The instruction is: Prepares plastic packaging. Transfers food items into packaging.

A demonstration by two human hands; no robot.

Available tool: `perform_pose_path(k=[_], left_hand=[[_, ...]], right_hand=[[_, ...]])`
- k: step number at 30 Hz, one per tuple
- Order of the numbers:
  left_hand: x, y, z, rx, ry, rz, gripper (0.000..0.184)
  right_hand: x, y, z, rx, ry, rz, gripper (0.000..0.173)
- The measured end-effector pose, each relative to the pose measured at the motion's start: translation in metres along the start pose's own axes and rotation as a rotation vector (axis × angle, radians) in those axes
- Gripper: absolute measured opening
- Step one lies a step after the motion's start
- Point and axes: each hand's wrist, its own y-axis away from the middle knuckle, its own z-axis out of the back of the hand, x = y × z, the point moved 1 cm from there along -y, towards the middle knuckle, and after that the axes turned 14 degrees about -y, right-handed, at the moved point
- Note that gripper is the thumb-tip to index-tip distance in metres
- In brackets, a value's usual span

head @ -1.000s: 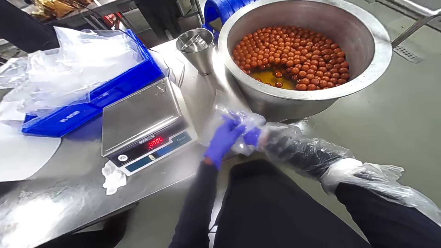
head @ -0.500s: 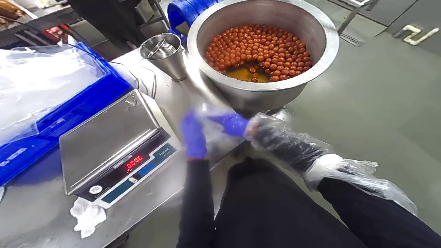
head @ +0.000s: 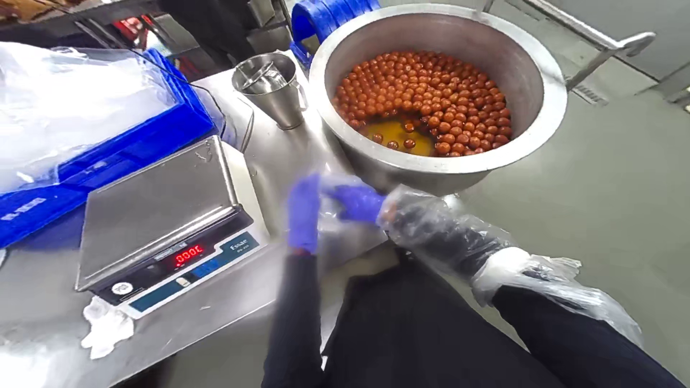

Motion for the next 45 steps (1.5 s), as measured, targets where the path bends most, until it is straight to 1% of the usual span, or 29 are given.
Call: perform_pose_path(k=[1, 3, 7, 10, 11, 13, 15, 17, 20, 21, 22, 23, 24, 25, 27, 28, 29, 30, 31, 32, 33, 34, 36, 38, 39, 40, 42, 43, 45], left_hand=[[0.0, 0.0, -0.004, -0.013, -0.002, 0.006, 0.029], [0.0, 0.003, -0.014, -0.02, -0.005, 0.044, 0.028], [-0.01, 0.006, -0.034, -0.021, -0.019, 0.151, 0.033], [-0.008, 0.004, -0.046, -0.004, 0.093, 0.17, 0.034], [-0.008, 0.004, -0.047, 0.013, 0.111, 0.18, 0.033], [-0.011, 0.002, -0.046, 0.036, 0.108, 0.193, 0.03], [-0.012, -0.003, -0.044, 0.031, 0.144, 0.206, 0.027], [-0.013, -0.006, -0.041, 0.032, 0.23, 0.206, 0.029], [-0.015, -0.008, -0.034, 0.023, 0.466, 0.248, 0.032], [-0.015, -0.01, -0.03, 0.004, 0.548, 0.268, 0.032], [-0.014, -0.012, -0.026, -0.027, 0.609, 0.275, 0.031], [-0.012, -0.015, -0.021, -0.053, 0.618, 0.256, 0.03], [-0.009, -0.017, -0.013, -0.078, 0.572, 0.229, 0.031], [-0.006, -0.02, -0.006, -0.082, 0.537, 0.204, 0.031], [-0.002, -0.029, 0.006, -0.081, 0.605, 0.193, 0.029], [-0.001, -0.034, 0.009, -0.066, 0.641, 0.193, 0.03], [-0.001, -0.037, 0.011, -0.044, 0.625, 0.183, 0.03], [-0.002, -0.04, 0.013, -0.026, 0.581, 0.171, 0.03], [-0.002, -0.043, 0.013, -0.019, 0.554, 0.167, 0.031], [-0.003, -0.046, 0.012, -0.008, 0.591, 0.169, 0.031], [-0.003, -0.048, 0.01, 0.012, 0.661, 0.163, 0.033], [-0.001, -0.049, 0.009, 0.033, 0.727, 0.16, 0.035], [0.001, -0.048, 0.009, 0.06, 0.782, 0.15, 0.037], [0.001, -0.045, 0.008, 0.054, 0.806, 0.141, 0.038], [0.002, -0.043, 0.007, 0.057, 0.823, 0.13, 0.039], [0.003, -0.043, 0.005, 0.065, 0.869, 0.127, 0.041], [0.005, -0.043, 0.002, 0.087, 0.92, 0.102, 0.042], [0.006, -0.043, 0.001, 0.095, 0.912, 0.079, 0.042], [0.003, -0.041, -0.001, 0.078, 0.834, 0.062, 0.041]], right_hand=[[0.001, 0.002, 0.007, 0.01, 0.004, 0.026, 0.086], [-0.003, 0.005, 0.024, 0.094, 0.04, 0.065, 0.09], [-0.02, -0.014, 0.052, 0.296, 0.147, 0.061, 0.09], [-0.026, -0.026, 0.068, 0.371, 0.197, 0.056, 0.075], [-0.024, -0.028, 0.073, 0.409, 0.218, 0.048, 0.068], [-0.022, -0.032, 0.082, 0.465, 0.218, 0.039, 0.06], [-0.017, -0.037, 0.086, 0.43, 0.198, 0.073, 0.055], [-0.007, -0.037, 0.089, 0.372, 0.186, 0.105, 0.052], [0.008, -0.043, 0.092, 0.334, 0.155, 0.079, 0.047], [0.008, -0.048, 0.09, 0.345, 0.179, 0.08, 0.05], [0.005, -0.054, 0.085, 0.357, 0.216, 0.101, 0.062], [0.002, -0.06, 0.08, 0.378, 0.266, 0.124, 0.076], [0.002, -0.064, 0.074, 0.395, 0.31, 0.137, 0.079], [0.003, -0.064, 0.069, 0.404, 0.326, 0.114, 0.072], [0.009, -0.061, 0.065, 0.45, 0.329, 0.061, 0.053], [0.012, -0.06, 0.066, 0.489, 0.344, 0.039, 0.049], [0.014, -0.062, 0.068, 0.523, 0.367, 0.021, 0.048], [0.012, -0.065, 0.069, 0.534, 0.381, 0.051, 0.046], [0.004, -0.07, 0.068, 0.518, 0.376, 0.128, 0.044], [-0.007, -0.075, 0.068, 0.48, 0.325, 0.241, 0.04], [-0.017, -0.077, 0.069, 0.401, 0.238, 0.351, 0.037], [-0.019, -0.072, 0.075, 0.317, 0.107, 0.399, 0.035], [0.002, -0.05, 0.1, 0.215, -0.269, 0.259, 0.032], [0.012, -0.027, 0.116, 0.063, -0.742, 0.141, 0.033], [0.009, -0.02, 0.118, -0.013, -1.041, 0.119, 0.038], [0.003, -0.014, 0.118, -0.069, -1.314, 0.13, 0.049], [-0.012, -0.004, 0.119, -0.109, -1.723, 0.221, 0.077], [-0.02, 0.0, 0.12, -0.107, -1.832, 0.295, 0.086], [-0.028, 0.008, 0.12, -0.146, -1.941, 0.404, 0.094]])
